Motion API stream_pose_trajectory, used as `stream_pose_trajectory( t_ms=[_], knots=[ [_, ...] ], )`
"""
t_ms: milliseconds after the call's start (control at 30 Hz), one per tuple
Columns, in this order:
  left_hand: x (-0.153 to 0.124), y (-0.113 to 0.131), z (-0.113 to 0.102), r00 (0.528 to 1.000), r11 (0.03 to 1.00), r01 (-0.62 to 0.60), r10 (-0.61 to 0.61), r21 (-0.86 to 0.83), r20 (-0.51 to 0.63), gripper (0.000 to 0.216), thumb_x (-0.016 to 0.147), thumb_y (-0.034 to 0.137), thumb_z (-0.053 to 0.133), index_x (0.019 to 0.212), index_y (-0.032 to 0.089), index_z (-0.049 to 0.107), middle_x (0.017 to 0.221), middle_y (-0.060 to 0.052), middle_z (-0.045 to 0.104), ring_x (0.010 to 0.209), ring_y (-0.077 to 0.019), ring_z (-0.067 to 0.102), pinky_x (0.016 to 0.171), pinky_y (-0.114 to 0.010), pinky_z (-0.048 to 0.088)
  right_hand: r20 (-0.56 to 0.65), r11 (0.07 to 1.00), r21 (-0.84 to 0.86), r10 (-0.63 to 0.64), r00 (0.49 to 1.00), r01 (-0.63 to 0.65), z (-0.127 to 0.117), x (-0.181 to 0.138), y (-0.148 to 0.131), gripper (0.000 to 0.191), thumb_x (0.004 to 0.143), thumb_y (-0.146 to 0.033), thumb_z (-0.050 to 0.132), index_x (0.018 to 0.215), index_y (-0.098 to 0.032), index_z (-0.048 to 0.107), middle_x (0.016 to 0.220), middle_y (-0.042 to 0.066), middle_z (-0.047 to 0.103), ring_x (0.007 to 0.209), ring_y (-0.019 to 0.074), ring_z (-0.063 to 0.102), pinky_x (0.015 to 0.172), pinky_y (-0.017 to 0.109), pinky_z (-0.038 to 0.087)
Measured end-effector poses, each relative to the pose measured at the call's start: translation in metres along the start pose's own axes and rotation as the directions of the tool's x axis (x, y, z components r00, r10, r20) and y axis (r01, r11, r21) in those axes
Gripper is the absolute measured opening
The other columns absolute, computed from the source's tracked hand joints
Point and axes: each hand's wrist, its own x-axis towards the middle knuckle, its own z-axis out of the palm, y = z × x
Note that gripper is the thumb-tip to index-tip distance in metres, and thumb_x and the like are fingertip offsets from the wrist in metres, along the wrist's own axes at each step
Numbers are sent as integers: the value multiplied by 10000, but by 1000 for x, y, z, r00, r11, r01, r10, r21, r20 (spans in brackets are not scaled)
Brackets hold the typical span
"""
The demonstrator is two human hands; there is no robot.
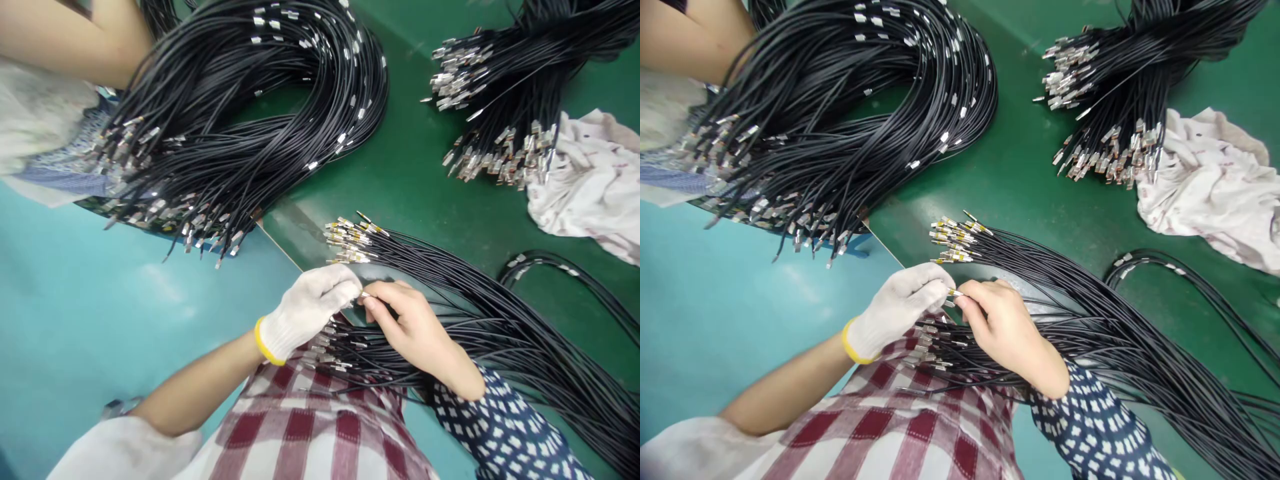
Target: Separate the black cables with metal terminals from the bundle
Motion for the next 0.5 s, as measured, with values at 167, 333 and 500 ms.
stream_pose_trajectory(
  t_ms=[167,333,500],
  knots=[
    [7,1,-4,983,963,107,-65,-248,171,278,956,381,475,794,174,565,632,42,488,571,-84,433,552,-211,356,20,921,360,148,989,-145,7,0,-2,343,989,-310,516,674,-198,592,642,-3,630,613,138,580,617,259,446],
    [14,-5,-8,872,816,343,-92,-466,481,426,930,547,492,713,181,487,498,59,397,422,-75,368,428,-211,295,-83,909,395,179,980,-132,14,0,-4,333,964,-332,543,665,-191,589,583,-15,554,552,124,488,569,250,423],
    [18,-14,-3,776,678,528,-140,-511,615,520,881,644,518,633,191,458,440,82,278,359,-70,304,369,-205,259,-91,885,449,181,979,-122,17,-1,-5,333,965,-328,539,663,-191,567,571,-26,495,530,112,422,547,241,401]
  ],
)
